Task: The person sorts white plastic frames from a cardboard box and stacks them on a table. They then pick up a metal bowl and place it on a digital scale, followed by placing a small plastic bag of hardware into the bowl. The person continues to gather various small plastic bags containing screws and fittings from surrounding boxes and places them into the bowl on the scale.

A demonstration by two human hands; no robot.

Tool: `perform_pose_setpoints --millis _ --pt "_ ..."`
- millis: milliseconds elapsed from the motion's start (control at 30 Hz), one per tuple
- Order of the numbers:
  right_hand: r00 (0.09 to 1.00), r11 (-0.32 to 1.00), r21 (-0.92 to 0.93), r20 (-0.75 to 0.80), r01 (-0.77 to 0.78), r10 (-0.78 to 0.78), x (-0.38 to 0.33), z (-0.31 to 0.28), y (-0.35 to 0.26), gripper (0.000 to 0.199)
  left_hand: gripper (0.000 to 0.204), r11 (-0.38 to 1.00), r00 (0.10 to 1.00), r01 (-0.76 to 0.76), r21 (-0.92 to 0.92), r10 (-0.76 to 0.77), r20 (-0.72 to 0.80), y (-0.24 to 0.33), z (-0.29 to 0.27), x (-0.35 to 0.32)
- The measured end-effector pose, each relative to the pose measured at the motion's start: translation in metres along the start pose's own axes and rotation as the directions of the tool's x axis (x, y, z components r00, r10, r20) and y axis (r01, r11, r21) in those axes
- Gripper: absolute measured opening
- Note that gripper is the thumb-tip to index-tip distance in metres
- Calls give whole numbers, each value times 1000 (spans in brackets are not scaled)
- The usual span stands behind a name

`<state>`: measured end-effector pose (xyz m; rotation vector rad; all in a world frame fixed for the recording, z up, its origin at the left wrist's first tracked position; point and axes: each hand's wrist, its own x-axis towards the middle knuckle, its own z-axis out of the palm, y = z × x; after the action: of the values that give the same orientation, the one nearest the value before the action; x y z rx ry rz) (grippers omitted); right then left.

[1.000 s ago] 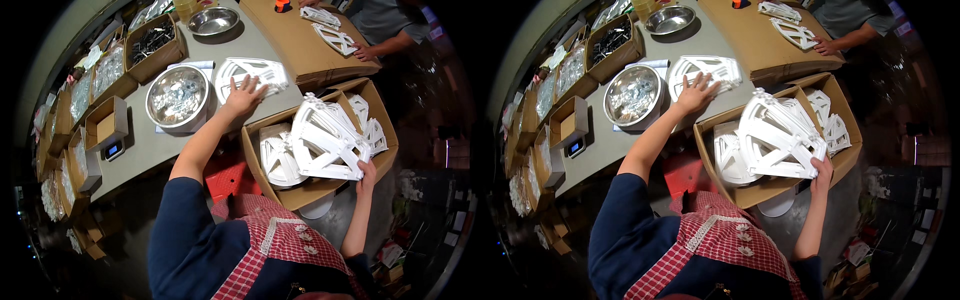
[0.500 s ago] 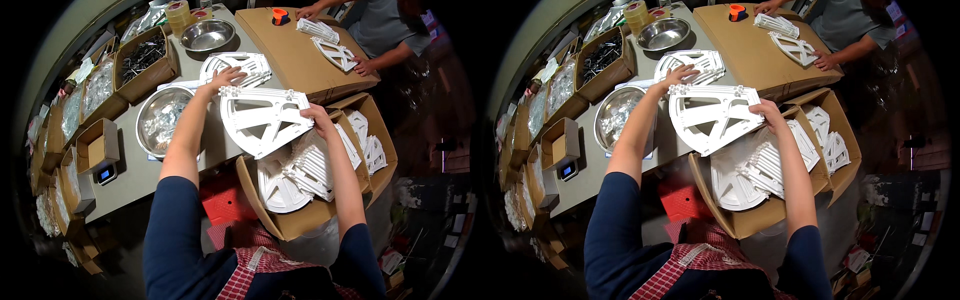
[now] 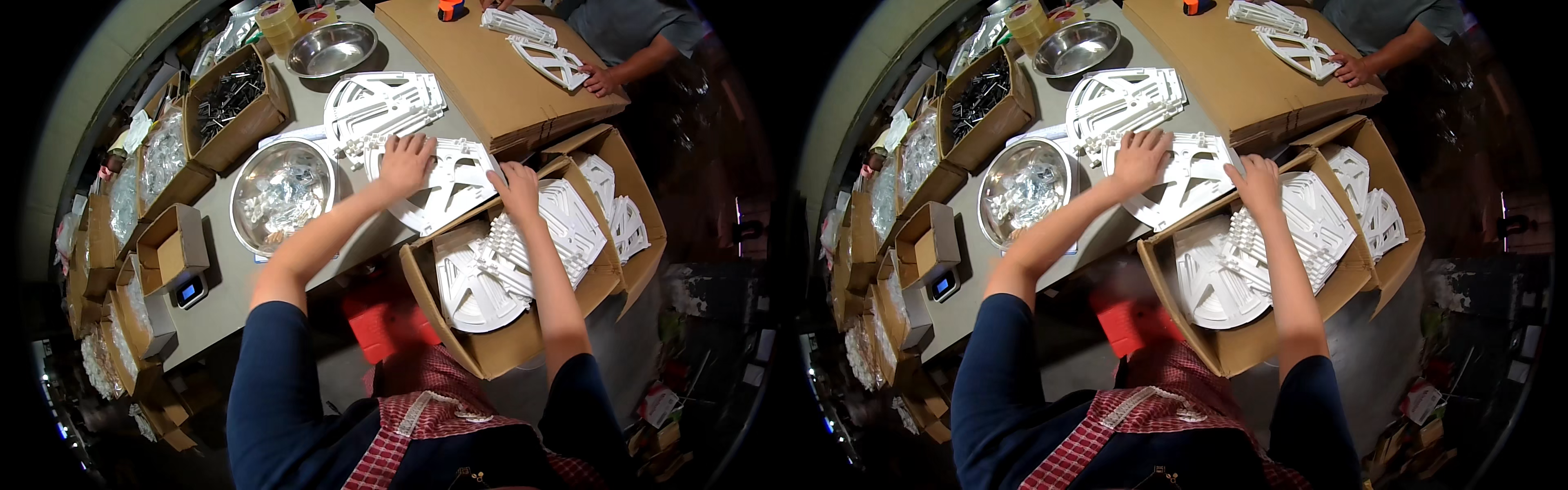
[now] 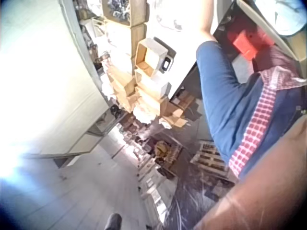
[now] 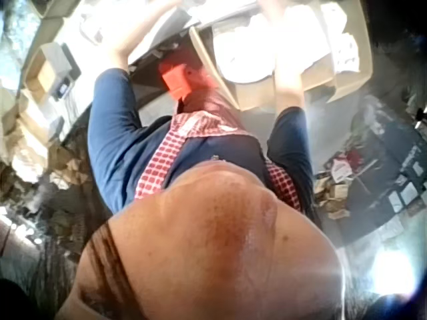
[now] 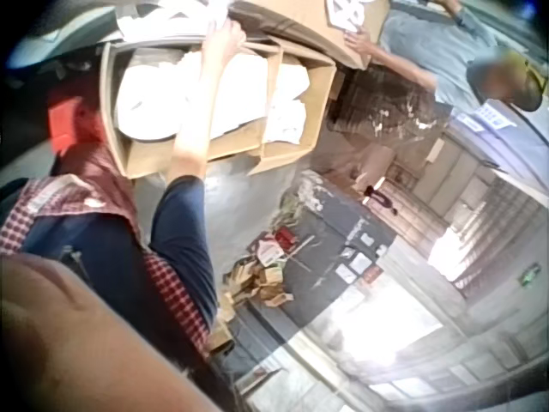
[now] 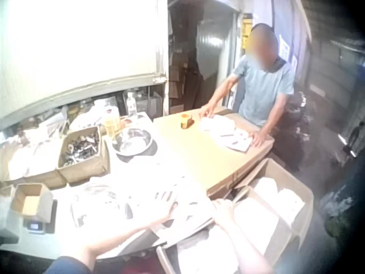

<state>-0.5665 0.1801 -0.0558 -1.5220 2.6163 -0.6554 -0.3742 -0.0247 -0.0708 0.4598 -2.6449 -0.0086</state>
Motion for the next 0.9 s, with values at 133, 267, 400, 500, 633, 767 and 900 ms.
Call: perform_pose_setpoints --millis 133,267,400,500,633,767,900 --pt "964 995 -19 -247 99 -100 -68 -10 -10 32 27 989 995 80 -125 -72 69 5 -13 15" --pt "989 962 250 -118 112 -85 -153 -42 -25 24 29 930 928 330 -161 -289 233 -13 -3 43" --pt "992 978 204 -127 38 -12 -232 -75 -16 19 26 956 917 279 -91 -237 320 -28 -3 62" --pt "985 968 226 -107 -110 137 -278 -74 4 16 24 947 929 305 -98 -274 249 -60 26 59" --pt "990 985 149 -96 -89 104 -297 -86 3 17 23 897 884 397 -194 -318 342 -65 14 75" --pt "995 997 22 -65 -69 70 -308 -83 -2 13 30 917 932 323 -232 -267 245 -73 -4 40" --pt "993 993 -63 -71 -95 91 -304 -73 -5 8 43 920 943 281 -274 -211 258 -72 -24 15"
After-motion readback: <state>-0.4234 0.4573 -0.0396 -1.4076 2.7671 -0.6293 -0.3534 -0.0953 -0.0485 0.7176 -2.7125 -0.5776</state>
